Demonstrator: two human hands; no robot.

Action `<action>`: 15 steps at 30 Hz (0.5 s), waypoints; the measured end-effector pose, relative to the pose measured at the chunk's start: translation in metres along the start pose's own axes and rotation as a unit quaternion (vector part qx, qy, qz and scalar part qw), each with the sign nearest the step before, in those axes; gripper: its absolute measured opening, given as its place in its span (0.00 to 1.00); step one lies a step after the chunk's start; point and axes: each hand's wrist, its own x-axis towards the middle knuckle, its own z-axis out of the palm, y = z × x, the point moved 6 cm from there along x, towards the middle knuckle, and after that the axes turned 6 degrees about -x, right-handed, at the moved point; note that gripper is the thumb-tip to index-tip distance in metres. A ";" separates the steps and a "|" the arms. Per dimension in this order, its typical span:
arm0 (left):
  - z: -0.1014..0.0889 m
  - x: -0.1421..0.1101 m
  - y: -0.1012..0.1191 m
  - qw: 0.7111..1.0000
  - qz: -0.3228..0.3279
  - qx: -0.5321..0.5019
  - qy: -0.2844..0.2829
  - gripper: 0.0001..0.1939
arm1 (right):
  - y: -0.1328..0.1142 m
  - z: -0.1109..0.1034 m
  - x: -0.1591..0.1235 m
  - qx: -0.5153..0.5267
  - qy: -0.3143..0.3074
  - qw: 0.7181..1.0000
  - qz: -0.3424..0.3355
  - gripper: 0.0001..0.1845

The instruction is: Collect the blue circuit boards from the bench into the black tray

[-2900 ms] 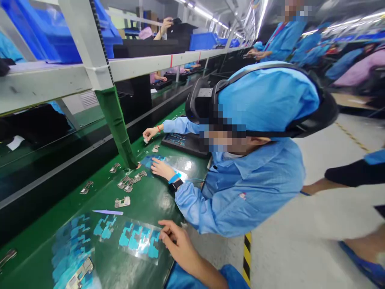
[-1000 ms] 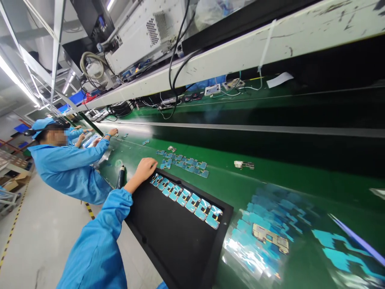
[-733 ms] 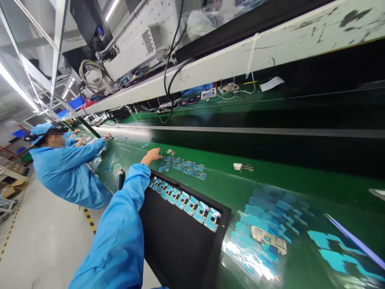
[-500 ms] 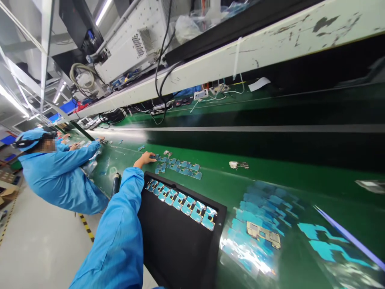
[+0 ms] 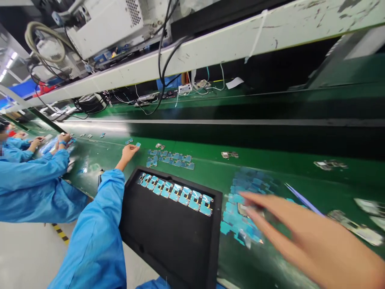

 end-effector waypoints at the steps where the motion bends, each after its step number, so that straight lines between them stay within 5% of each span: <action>1: -0.008 -0.014 0.004 1.000 0.003 -0.022 0.008 0.24 | -0.008 0.017 0.035 -0.056 -0.055 0.996 -0.034 0.24; 4: -0.029 -0.084 0.021 0.996 0.033 -0.076 -0.015 0.30 | -0.008 0.085 0.137 -0.189 -0.192 0.962 -0.032 0.19; 7: -0.027 -0.187 0.050 0.975 0.161 -0.069 -0.135 0.22 | 0.002 0.152 0.199 -0.196 -0.224 0.954 -0.025 0.21; 11: 0.003 -0.315 0.083 0.899 0.362 0.050 -0.242 0.17 | 0.021 0.205 0.215 -0.189 -0.232 0.954 -0.014 0.20; 15: 0.032 -0.355 0.109 0.845 0.465 0.127 -0.232 0.14 | 0.034 0.211 0.216 -0.171 -0.204 0.964 0.011 0.09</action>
